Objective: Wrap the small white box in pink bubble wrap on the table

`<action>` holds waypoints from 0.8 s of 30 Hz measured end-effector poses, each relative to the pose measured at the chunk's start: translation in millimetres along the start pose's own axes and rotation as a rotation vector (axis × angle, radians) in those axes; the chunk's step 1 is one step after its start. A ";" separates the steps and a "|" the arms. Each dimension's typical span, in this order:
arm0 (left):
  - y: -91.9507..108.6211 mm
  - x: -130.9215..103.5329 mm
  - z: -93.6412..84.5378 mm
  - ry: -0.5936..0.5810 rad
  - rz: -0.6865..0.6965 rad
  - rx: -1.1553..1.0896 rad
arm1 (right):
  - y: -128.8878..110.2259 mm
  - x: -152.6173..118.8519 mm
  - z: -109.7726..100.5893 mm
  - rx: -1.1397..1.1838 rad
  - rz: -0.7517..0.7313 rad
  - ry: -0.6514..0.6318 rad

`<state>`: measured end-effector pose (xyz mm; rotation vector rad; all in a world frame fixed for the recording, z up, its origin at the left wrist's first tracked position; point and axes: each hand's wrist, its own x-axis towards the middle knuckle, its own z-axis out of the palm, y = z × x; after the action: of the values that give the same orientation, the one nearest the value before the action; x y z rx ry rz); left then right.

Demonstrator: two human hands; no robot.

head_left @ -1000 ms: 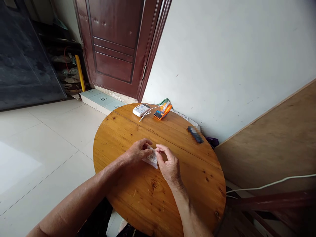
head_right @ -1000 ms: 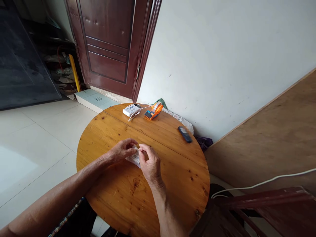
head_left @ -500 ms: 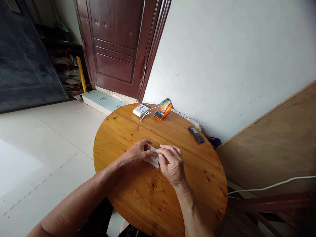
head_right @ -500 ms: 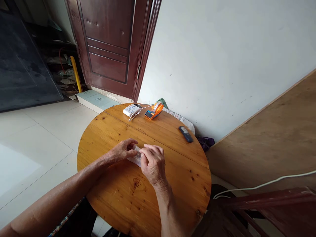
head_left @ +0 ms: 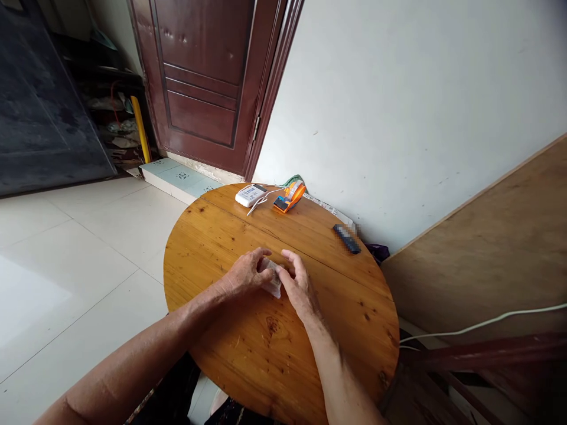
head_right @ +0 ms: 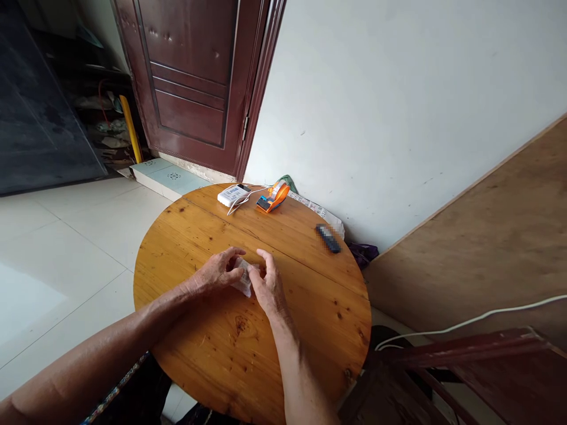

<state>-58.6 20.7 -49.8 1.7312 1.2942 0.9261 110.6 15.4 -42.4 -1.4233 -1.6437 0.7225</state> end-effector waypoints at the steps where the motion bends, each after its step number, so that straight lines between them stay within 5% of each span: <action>1: 2.0 -0.7 0.0 0.017 0.009 0.052 | 1.2 0.0 0.6 0.033 0.027 -0.001; 8: 11.4 -4.4 -0.1 0.049 -0.012 0.298 | 11.5 2.1 4.3 0.196 0.033 0.006; 24: 8.8 -3.3 -2.4 0.050 -0.028 0.188 | 10.9 6.8 -3.0 0.357 0.100 0.033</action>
<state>-57.9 16.3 -41.2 1.8377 1.4746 0.8600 118.5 23.9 -48.5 -1.2571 -1.3442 0.9898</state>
